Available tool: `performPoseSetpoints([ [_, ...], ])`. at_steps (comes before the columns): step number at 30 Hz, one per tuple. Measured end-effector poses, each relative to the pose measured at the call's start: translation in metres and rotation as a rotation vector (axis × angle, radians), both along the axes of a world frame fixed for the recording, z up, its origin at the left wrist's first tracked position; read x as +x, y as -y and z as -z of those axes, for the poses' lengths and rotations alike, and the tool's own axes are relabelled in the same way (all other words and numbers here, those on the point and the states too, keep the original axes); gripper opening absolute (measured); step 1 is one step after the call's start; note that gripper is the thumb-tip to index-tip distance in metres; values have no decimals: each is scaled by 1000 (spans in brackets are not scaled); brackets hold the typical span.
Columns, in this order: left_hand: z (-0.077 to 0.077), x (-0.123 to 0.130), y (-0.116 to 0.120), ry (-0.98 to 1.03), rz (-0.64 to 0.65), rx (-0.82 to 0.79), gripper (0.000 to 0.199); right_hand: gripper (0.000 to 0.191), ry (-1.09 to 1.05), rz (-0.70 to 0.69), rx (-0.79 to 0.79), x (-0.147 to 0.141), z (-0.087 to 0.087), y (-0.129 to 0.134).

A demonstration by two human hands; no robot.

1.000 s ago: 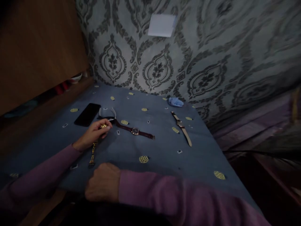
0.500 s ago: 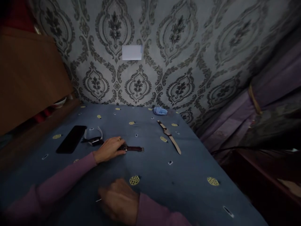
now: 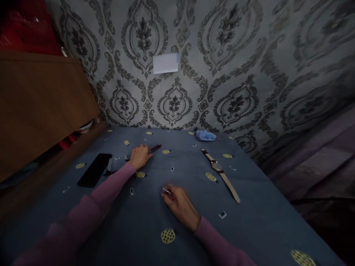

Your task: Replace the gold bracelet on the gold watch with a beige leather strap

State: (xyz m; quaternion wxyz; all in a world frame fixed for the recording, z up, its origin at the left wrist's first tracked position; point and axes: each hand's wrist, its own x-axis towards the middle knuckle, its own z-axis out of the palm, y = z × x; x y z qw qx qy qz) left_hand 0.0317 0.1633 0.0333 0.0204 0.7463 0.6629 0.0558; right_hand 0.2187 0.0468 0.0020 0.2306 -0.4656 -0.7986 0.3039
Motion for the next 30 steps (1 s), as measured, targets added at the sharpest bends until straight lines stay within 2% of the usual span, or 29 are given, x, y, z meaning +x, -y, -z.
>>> performPoseSetpoints([
  [3,-12,-5,-7,12,-43,-10,34,19,64,54,49,1,6,-24],
  [5,-27,-18,-6,29,-34,-11,33,18,123,92,73,1,10,-36],
  [9,-61,-72,12,61,110,-130,31,18,206,135,105,2,13,-47],
  [11,-69,-101,26,62,156,-220,20,20,228,147,117,3,14,-48],
  [13,-67,-121,41,54,154,-272,17,21,240,155,129,3,15,-48],
  [15,-56,-129,53,52,132,-275,24,22,250,161,139,4,17,-47],
  [18,-36,-127,59,67,127,-288,19,23,264,170,152,4,19,-46],
  [21,-25,-126,54,118,138,-298,12,24,275,178,163,4,20,-45],
  [24,-27,-133,44,199,139,-319,18,23,277,173,171,4,21,-45],
  [30,-42,-155,24,356,63,-366,27,24,265,151,175,7,21,-48],
])
